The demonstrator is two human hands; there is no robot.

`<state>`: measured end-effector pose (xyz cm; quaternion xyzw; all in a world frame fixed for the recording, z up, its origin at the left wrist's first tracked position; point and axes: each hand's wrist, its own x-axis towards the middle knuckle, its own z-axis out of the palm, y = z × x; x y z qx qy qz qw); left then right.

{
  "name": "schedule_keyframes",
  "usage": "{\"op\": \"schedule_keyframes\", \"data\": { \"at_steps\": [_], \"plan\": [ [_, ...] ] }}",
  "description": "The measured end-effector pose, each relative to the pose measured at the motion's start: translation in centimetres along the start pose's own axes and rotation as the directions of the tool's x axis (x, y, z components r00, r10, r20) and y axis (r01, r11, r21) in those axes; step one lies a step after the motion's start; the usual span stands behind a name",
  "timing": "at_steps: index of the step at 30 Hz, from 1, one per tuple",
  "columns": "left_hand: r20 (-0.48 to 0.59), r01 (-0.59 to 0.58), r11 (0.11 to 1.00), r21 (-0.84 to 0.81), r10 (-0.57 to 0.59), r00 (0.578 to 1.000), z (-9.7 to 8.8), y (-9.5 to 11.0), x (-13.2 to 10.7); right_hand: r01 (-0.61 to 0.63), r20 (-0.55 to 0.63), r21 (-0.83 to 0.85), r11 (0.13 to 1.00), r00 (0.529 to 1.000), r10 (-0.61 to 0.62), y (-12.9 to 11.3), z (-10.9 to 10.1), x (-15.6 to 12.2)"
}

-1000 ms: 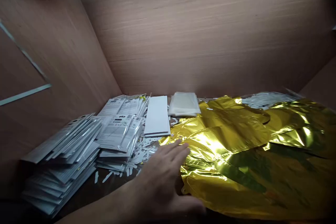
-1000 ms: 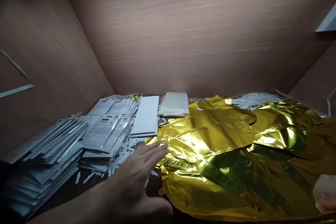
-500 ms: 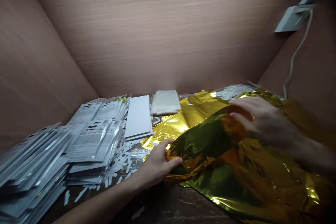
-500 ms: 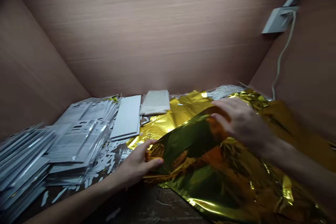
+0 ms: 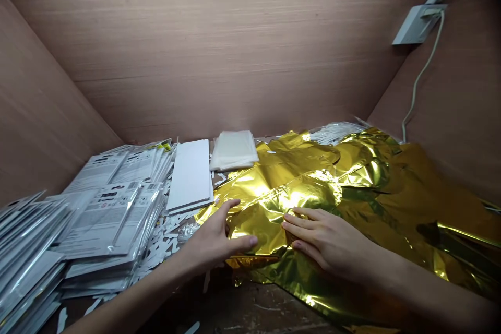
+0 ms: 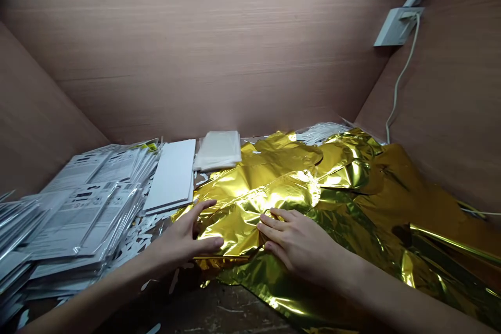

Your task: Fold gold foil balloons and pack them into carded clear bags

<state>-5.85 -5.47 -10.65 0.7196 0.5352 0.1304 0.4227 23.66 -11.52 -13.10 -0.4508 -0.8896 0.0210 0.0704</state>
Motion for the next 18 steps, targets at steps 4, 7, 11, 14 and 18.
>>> {"op": "schedule_keyframes", "data": {
  "at_steps": [4, 7, 11, 14, 18],
  "plan": [
    [0.089, -0.081, 0.997, 0.012, 0.080, 0.993, -0.9, -1.6, -0.9, -0.015, 0.021, 0.021, 1.000, 1.000, 0.014, 0.1, -0.3, 0.1],
    [0.120, -0.158, 0.987, 0.015, 0.155, 0.980, -1.2, -2.4, -1.7, -0.030, 0.050, 0.040, 0.999, 0.998, 0.028, 0.2, -0.3, 0.0],
    [0.103, -0.238, 0.969, 0.071, 0.230, 0.968, -1.3, -3.0, -2.4, -0.049, 0.056, 0.074, 0.996, 0.997, 0.045, 0.4, -0.3, -0.1],
    [0.064, -0.268, 0.952, 0.146, 0.261, 0.963, -1.0, -3.2, -2.3, -0.035, 0.067, 0.065, 0.997, 0.997, 0.031, 0.5, -0.4, 0.0],
    [0.020, -0.274, 0.944, 0.186, 0.275, 0.961, -0.6, -3.0, -2.0, -0.013, 0.057, 0.049, 0.999, 0.998, 0.010, 0.7, -0.4, 0.3]
  ]
}}
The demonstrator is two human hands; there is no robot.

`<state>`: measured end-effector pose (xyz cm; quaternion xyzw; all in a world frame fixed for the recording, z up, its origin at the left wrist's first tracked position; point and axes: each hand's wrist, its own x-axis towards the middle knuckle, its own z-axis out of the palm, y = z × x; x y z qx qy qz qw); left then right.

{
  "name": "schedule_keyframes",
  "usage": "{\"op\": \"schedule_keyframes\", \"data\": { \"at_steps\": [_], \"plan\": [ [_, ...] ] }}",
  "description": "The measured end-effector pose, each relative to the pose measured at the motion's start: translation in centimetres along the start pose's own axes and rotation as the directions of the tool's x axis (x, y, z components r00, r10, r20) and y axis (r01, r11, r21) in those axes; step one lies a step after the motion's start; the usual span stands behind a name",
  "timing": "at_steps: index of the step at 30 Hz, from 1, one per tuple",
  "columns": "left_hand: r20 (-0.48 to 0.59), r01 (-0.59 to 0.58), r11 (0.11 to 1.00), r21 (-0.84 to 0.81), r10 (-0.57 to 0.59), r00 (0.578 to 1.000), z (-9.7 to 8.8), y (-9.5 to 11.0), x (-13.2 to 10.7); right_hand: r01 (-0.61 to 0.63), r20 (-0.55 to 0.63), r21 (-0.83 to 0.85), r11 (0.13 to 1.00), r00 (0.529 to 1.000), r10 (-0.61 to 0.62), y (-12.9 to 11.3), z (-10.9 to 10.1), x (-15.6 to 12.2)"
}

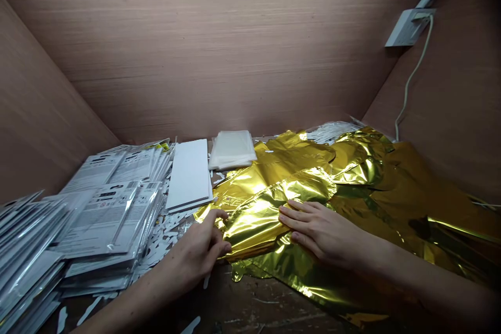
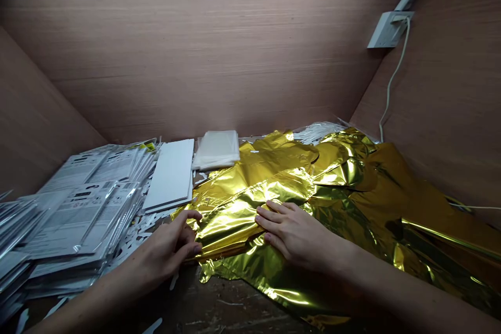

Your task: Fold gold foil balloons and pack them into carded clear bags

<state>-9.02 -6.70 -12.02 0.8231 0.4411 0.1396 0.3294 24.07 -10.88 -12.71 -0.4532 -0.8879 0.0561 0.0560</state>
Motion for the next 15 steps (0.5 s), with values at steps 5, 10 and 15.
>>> {"op": "schedule_keyframes", "data": {
  "at_steps": [5, 10, 15],
  "plan": [
    [-0.063, -0.014, 1.000, 0.007, 0.014, 0.998, 0.1, -0.3, -0.1, 0.047, -0.037, -0.013, 0.999, 0.998, -0.048, 0.5, 0.4, 0.2],
    [-0.148, -0.062, 0.977, 0.205, 0.094, 0.985, 0.1, -0.2, -0.2, 0.040, 0.014, -0.017, 0.999, 0.999, -0.040, 0.6, 0.6, 0.1],
    [-0.086, -0.338, 0.818, 0.465, 0.422, 0.902, 1.9, 3.8, -0.3, 0.027, 0.056, -0.001, 1.000, 0.998, -0.027, 0.5, 0.7, 0.0]
  ]
}}
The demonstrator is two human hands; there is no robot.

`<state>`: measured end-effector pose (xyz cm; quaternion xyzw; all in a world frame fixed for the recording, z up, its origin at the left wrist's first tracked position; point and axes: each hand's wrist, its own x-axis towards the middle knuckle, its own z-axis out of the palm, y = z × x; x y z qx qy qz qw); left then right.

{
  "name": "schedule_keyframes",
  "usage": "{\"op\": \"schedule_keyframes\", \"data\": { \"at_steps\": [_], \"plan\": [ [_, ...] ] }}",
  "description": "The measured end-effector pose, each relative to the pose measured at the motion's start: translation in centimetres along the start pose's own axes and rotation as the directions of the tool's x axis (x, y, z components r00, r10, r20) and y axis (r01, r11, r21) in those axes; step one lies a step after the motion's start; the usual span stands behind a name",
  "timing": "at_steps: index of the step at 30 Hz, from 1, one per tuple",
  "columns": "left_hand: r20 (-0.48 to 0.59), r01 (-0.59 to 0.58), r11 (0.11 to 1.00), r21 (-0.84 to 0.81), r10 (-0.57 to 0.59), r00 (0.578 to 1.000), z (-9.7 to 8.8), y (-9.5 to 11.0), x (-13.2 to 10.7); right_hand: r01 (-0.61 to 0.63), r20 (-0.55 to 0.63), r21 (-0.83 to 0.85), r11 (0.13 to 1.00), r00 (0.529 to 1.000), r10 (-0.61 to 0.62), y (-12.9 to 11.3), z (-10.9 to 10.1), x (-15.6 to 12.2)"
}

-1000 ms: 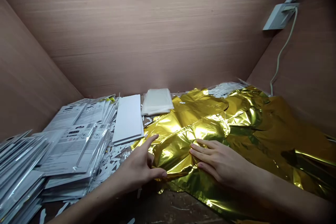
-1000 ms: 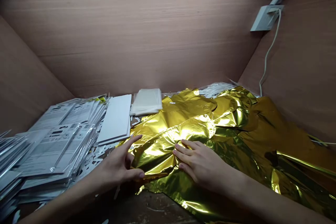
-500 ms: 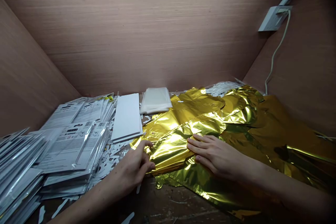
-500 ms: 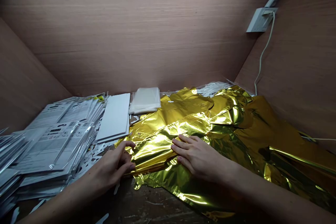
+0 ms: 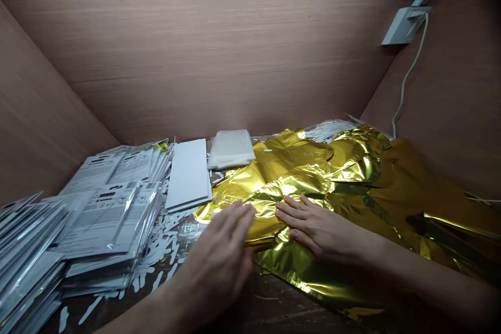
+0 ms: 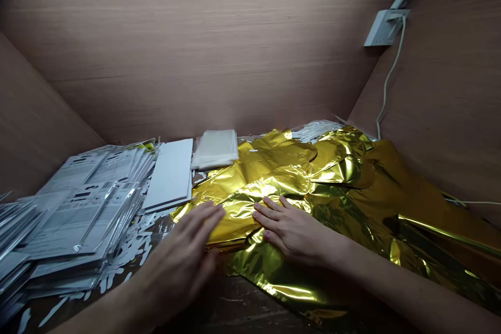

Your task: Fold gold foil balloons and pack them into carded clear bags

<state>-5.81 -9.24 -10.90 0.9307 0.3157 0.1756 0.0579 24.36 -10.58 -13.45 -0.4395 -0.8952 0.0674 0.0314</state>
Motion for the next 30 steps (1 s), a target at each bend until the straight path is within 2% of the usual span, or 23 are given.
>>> {"op": "schedule_keyframes", "data": {
  "at_steps": [2, 3, 6, 10, 13, 18, 25, 30],
  "plan": [
    [0.170, -0.123, 0.992, -0.036, 0.128, 0.977, 0.3, 1.5, 0.3, 0.003, -0.010, 0.015, 1.000, 1.000, -0.003, 0.0, 0.2, 0.0],
    [0.247, -0.140, 0.988, -0.065, 0.152, 0.957, 0.5, 2.0, 0.3, 0.009, -0.022, 0.027, 1.000, 1.000, -0.008, 0.0, 0.3, -0.1],
    [0.392, -0.080, 0.988, -0.134, 0.127, 0.911, 1.0, 2.2, -0.2, 0.036, -0.059, 0.067, 0.997, 0.998, -0.032, 0.3, 0.7, -0.3],
    [0.470, -0.006, 0.988, -0.154, 0.078, 0.879, 1.0, 1.3, -1.2, 0.033, -0.032, 0.082, 0.996, 0.999, -0.031, 1.1, 1.5, -0.4],
    [0.455, 0.020, 0.989, -0.149, 0.051, 0.889, 0.8, 0.7, -1.9, 0.046, -0.013, 0.080, 0.996, 0.999, -0.045, 1.6, 1.8, -0.2],
    [0.393, -0.002, 0.997, -0.077, 0.032, 0.919, 0.1, -0.8, -3.8, 0.044, -0.036, 0.092, 0.995, 0.999, -0.041, 1.7, 1.6, -0.1],
    [0.319, -0.021, 0.995, 0.099, -0.012, 0.948, -2.2, -2.5, -7.2, 0.054, 0.001, 0.081, 0.995, 0.999, -0.054, 1.2, 1.0, -0.1],
    [0.216, -0.009, 0.995, 0.095, -0.011, 0.976, -3.4, -2.7, -6.8, 0.068, -0.042, 0.073, 0.995, 0.997, -0.065, 1.2, 1.1, -0.1]
  ]
}}
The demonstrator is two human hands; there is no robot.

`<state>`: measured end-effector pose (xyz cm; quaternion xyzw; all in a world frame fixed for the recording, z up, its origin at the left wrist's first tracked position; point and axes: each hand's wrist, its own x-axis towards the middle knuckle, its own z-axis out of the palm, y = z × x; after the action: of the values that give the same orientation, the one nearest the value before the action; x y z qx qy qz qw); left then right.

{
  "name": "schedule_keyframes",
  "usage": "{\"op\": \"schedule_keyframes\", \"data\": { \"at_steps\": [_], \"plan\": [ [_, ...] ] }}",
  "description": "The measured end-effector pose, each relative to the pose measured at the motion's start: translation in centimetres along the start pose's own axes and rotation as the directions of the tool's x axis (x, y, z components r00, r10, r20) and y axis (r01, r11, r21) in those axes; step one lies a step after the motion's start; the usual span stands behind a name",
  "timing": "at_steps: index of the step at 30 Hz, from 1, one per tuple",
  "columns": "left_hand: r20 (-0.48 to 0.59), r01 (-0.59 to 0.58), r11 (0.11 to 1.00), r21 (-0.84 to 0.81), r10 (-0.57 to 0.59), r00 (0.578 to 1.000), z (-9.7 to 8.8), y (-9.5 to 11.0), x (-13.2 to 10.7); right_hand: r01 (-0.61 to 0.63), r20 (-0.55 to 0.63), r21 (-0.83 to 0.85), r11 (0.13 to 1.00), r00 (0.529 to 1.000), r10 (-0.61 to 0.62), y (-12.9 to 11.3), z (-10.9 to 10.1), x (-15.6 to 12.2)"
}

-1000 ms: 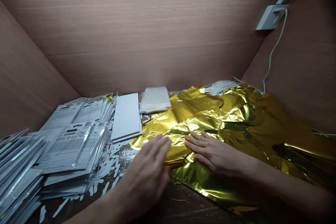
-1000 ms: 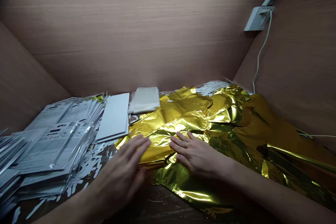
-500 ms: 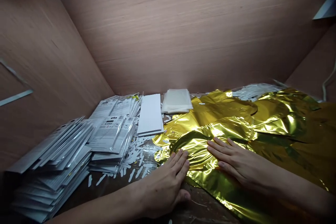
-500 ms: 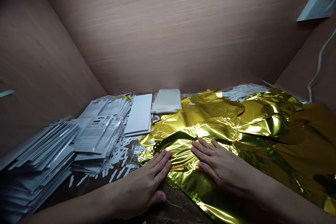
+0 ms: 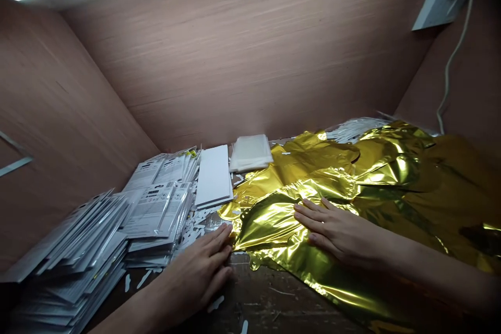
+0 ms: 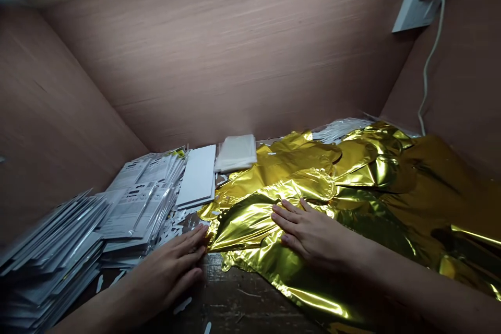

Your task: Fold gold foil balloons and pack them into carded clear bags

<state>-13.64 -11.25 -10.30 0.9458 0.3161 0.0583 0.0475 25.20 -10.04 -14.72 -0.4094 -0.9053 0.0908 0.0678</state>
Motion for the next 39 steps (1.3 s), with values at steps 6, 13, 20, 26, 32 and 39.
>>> {"op": "schedule_keyframes", "data": {
  "at_steps": [6, 13, 20, 26, 32, 39],
  "plan": [
    [-0.154, 0.058, 0.997, -0.049, -0.065, 0.986, 1.0, 0.5, 3.6, 0.014, -0.053, 0.026, 1.000, 0.999, -0.012, 0.1, 0.0, 0.0],
    [-0.277, -0.194, 0.978, 0.075, 0.207, 0.938, 2.0, -0.5, 5.9, 0.026, 0.016, 0.011, 1.000, 1.000, -0.026, 0.1, -1.7, 0.3],
    [-0.450, -0.340, 0.888, -0.309, 0.178, 0.875, 0.2, -0.6, 6.8, 0.017, -0.196, -0.187, 0.982, 0.979, -0.055, -6.2, -3.8, 2.4],
    [-0.426, -0.455, 0.680, -0.574, 0.226, 0.876, -0.9, -0.1, 7.4, 0.043, -0.275, -0.161, 0.986, 0.958, -0.086, -9.9, -0.9, 3.4],
    [-0.352, -0.514, 0.551, -0.657, 0.378, 0.856, 1.1, -1.3, 8.5, 0.089, -0.206, 0.166, 0.982, 0.977, -0.054, -7.5, -2.9, 1.9],
    [-0.216, -0.507, 0.524, -0.685, 0.519, 0.827, 2.8, -2.4, 8.4, -0.734, -0.327, -0.094, 0.672, 0.661, 0.676, 0.2, -4.4, 0.4]
  ]
}}
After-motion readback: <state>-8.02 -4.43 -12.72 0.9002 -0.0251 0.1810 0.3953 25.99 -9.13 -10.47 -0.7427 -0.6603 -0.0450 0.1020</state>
